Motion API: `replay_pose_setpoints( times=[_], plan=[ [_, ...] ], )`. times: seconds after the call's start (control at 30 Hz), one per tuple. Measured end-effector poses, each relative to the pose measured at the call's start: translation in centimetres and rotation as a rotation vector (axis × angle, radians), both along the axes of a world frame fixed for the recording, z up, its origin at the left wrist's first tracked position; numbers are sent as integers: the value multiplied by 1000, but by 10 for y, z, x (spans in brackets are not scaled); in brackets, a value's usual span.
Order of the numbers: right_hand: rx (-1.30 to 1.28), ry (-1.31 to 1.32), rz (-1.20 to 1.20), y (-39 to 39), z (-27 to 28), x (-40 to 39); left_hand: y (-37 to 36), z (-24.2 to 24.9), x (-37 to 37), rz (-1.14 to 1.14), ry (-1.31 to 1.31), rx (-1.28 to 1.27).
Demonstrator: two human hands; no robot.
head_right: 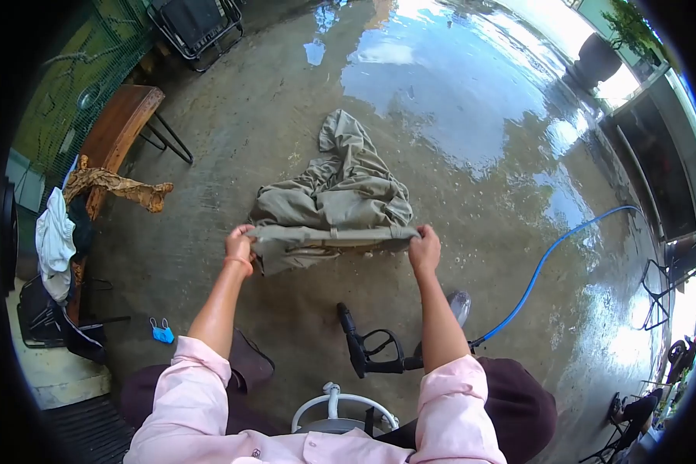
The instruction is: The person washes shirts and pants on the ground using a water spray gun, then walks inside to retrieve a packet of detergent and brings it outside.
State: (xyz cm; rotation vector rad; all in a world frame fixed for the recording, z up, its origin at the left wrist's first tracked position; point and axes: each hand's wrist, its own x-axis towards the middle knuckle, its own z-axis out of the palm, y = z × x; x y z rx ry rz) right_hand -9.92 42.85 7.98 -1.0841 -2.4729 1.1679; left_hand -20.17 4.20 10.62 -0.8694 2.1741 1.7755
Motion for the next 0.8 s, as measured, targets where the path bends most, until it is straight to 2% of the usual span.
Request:
replay_pose_setpoints(
  times=[0.07, 0.1, 0.17, 0.2, 0.27, 0.3, 0.33, 0.37, 0.4, 0.43, 0.5, 0.53, 0.57, 0.6, 0.63, 0.67, 0.7, 0.73, 0.77, 0.8],
  plan=[
    [-38, 336, -3, 18, 29, -49, -2, 75, -43, -18, 115, 181],
    [-299, 337, -76, 10, 98, -65, -3, 119, -63, -46, 172, 229],
    [-407, 464, -19, 15, 178, -103, 1, 216, -87, -11, 296, 332],
    [-314, 576, 38, 20, 214, -122, -14, 243, -113, -37, 387, 358],
    [-203, 661, 116, 24, 304, -136, -20, 334, -128, 24, 480, 406],
    [-175, 730, 155, 24, 347, -136, -22, 376, -130, 34, 581, 414],
    [-219, 779, 215, 28, 386, -137, -24, 420, -130, 80, 619, 534],
    [-194, 787, 252, 28, 425, -131, -26, 464, -117, 87, 641, 541],
    [-134, 886, 376, 8, 494, -88, -20, 528, -78, 159, 780, 679],
    [-95, 941, 342, 3, 510, -78, -26, 549, -67, 177, 866, 695],
    [-29, 985, 275, -12, 527, -48, -49, 555, -60, 82, 1144, 533],
    [2, 952, 294, -17, 517, -35, -27, 543, -16, 152, 1283, 418],
    [-67, 872, 262, -33, 503, -10, -34, 515, -16, 80, 1290, 150],
    [112, 879, 197, -31, 463, -15, -38, 470, -20, -3, 1123, 215],
    [-125, 708, 277, -22, 415, -19, -42, 425, -23, -84, 950, 263],
    [-197, 661, 249, -5, 347, -32, -24, 414, 40, 7, 653, 121],
    [-461, 474, 21, -33, 345, 8, -44, 360, 17, 93, 486, 161],
    [-730, 488, -105, -39, 313, 21, -64, 300, -3, 83, 368, 281],
    [-1035, 450, -148, -26, 261, 21, -52, 283, 25, 201, 283, 436],
    [-1141, 407, -340, -41, 240, 34, -60, 225, 20, 185, 156, 397]
  ],
)
